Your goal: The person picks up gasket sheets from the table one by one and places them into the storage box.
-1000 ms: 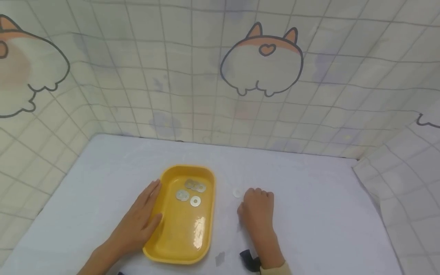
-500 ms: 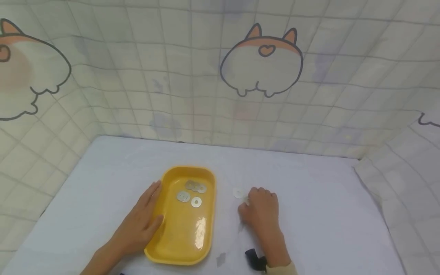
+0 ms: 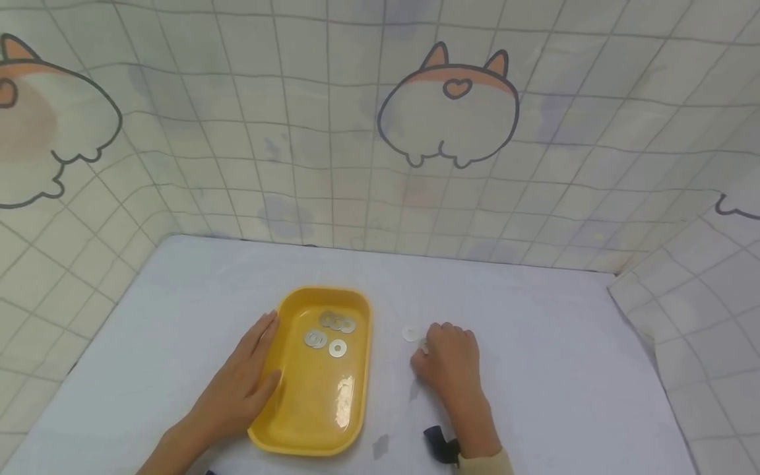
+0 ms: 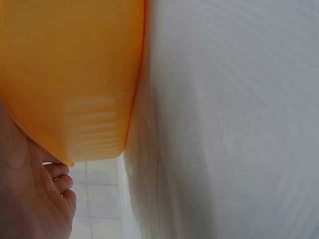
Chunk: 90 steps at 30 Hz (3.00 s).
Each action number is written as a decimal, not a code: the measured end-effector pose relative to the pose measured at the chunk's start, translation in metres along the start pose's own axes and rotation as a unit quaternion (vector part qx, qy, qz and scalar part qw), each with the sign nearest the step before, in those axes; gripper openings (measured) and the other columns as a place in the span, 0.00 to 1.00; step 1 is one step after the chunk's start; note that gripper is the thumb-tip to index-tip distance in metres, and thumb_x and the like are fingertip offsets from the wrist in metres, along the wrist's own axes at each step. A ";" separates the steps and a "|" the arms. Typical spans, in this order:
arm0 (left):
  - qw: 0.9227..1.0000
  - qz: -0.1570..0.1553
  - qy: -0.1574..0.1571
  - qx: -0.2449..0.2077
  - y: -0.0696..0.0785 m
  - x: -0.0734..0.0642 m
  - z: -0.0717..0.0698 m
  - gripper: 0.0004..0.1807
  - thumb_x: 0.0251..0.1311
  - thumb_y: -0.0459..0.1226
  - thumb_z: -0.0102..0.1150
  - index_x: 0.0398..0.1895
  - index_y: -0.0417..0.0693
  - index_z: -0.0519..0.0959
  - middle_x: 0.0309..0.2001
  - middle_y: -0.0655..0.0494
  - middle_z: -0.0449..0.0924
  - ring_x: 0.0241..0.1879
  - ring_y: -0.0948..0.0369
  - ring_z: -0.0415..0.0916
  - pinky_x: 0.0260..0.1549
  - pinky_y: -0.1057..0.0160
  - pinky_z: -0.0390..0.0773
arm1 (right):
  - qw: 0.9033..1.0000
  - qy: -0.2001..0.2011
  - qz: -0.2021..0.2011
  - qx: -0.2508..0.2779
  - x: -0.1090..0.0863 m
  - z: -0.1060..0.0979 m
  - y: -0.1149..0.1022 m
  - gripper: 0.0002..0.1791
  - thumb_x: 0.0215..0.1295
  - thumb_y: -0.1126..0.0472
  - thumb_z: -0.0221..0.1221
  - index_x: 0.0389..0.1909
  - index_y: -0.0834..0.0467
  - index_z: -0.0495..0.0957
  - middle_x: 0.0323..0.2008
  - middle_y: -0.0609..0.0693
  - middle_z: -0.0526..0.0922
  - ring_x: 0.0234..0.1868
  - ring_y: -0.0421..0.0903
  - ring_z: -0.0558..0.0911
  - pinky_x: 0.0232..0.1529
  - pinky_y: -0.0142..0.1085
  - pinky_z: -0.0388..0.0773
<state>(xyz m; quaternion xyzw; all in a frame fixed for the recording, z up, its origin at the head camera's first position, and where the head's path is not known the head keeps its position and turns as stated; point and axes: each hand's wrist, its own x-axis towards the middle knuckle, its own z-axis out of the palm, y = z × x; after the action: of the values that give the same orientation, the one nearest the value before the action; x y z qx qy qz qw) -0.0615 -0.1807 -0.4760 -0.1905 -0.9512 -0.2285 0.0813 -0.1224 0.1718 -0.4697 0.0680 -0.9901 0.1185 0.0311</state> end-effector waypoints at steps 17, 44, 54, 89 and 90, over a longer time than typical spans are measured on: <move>1.000 -0.003 0.001 0.005 -0.001 0.001 0.000 0.45 0.71 0.39 0.58 0.86 0.39 0.50 0.85 0.41 0.52 0.84 0.45 0.51 0.82 0.76 0.27 | 1.000 0.009 -0.017 0.019 0.002 -0.003 0.003 0.10 0.53 0.60 0.67 0.33 0.63 0.87 0.24 0.53 0.84 0.24 0.46 0.75 0.31 0.44 0.78; 1.000 -0.003 0.002 0.002 0.000 -0.002 0.003 0.44 0.71 0.39 0.57 0.85 0.39 0.51 0.85 0.42 0.53 0.84 0.45 0.53 0.83 0.73 0.29 | 0.995 -0.017 -0.050 0.085 -0.001 0.002 0.014 0.11 0.57 0.57 0.70 0.39 0.57 0.87 0.35 0.48 0.87 0.38 0.46 0.83 0.44 0.45 0.84; 1.000 -0.004 0.010 0.005 0.001 -0.004 0.004 0.45 0.70 0.39 0.58 0.86 0.39 0.50 0.85 0.44 0.51 0.84 0.47 0.52 0.85 0.71 0.31 | 0.993 -0.009 -0.060 0.101 -0.001 -0.009 0.012 0.12 0.56 0.59 0.69 0.41 0.57 0.87 0.35 0.48 0.86 0.39 0.44 0.81 0.44 0.43 0.85; 1.000 -0.001 0.000 0.005 0.002 0.001 -0.001 0.45 0.70 0.39 0.58 0.85 0.38 0.51 0.85 0.43 0.51 0.84 0.46 0.52 0.84 0.72 0.29 | 0.989 0.026 -0.104 0.105 0.005 -0.028 -0.022 0.13 0.57 0.55 0.70 0.43 0.55 0.87 0.38 0.46 0.86 0.41 0.45 0.81 0.47 0.41 0.86; 1.000 0.000 0.002 0.005 0.002 0.001 -0.001 0.45 0.70 0.39 0.58 0.85 0.38 0.51 0.85 0.43 0.52 0.84 0.46 0.53 0.84 0.72 0.30 | 0.989 0.025 -0.105 0.104 0.006 -0.029 -0.023 0.13 0.57 0.55 0.70 0.43 0.55 0.87 0.38 0.46 0.86 0.41 0.45 0.81 0.47 0.42 0.86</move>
<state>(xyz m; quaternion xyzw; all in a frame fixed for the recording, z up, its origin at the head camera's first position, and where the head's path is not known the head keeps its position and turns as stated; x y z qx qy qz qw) -0.0618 -0.1789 -0.4738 -0.1897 -0.9523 -0.2239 0.0838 -0.1234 0.1559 -0.4362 0.1718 -0.9586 0.2188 0.0614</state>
